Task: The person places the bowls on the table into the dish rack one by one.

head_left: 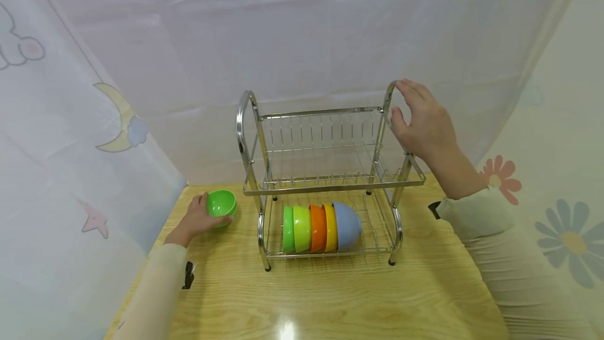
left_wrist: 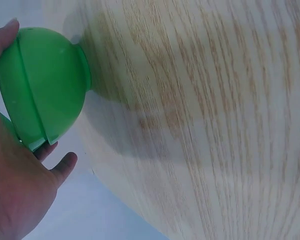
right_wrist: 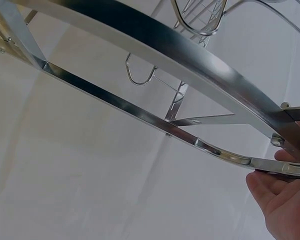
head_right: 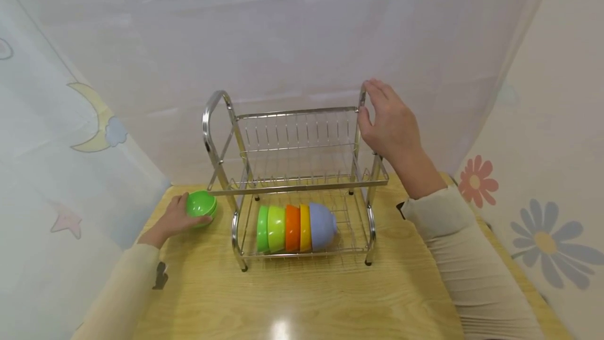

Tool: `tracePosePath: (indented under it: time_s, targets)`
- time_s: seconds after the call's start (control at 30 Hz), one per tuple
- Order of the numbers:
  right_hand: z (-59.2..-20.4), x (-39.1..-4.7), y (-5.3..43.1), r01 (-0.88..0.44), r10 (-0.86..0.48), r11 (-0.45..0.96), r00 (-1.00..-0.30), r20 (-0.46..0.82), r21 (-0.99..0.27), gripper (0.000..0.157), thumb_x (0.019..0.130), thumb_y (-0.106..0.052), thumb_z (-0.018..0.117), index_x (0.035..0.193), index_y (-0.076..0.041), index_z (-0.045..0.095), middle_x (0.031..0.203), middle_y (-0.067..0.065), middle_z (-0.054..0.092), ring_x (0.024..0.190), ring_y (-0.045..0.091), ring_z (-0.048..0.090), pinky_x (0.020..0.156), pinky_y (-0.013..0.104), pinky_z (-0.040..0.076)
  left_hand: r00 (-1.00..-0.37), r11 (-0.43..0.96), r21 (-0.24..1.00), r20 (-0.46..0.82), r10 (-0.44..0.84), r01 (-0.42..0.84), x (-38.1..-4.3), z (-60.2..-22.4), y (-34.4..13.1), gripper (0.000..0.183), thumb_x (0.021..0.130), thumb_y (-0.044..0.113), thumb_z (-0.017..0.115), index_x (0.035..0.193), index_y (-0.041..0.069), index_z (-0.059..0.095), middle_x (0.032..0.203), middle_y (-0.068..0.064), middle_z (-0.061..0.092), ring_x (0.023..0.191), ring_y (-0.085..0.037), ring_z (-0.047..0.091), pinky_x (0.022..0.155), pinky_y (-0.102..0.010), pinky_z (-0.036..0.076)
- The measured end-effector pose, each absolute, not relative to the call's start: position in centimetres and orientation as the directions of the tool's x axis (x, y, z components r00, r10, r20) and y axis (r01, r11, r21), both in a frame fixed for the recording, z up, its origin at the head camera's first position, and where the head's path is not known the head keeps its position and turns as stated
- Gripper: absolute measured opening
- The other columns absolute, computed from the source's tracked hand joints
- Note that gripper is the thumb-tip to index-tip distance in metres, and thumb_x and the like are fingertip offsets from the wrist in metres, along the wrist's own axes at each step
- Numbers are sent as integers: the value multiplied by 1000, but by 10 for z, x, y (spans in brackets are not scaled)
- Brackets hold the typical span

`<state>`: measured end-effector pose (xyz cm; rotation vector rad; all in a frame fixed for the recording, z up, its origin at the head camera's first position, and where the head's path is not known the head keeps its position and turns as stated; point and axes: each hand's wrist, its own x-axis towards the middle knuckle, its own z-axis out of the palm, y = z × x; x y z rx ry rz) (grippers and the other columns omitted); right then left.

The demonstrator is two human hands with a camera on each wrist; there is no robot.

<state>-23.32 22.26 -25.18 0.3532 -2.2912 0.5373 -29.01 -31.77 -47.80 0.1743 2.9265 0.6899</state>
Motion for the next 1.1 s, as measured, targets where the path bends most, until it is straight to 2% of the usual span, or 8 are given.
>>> tracePosePath:
  time_s: [0.5,1.1]
  targets:
    - [-252,-235,229,-395,-79,874,-691,718,-284,50,99,-16,53,146,-1,52,150,19,50,136,40,48,100,62,47,-989,883,455,-26,146,118,-291,-461,-315,127,82,63,74,157,-12,3,156,-39,11,143,-57,19,109,-71,33]
    - [-254,-236,224,-403,-80,872,-676,733,-276,49,98,-15,54,146,-1,52,149,19,51,136,39,49,101,60,48,-984,888,435,-25,177,149,-281,-444,-316,130,82,66,72,159,-8,-3,158,-38,8,144,-58,16,108,-74,31]
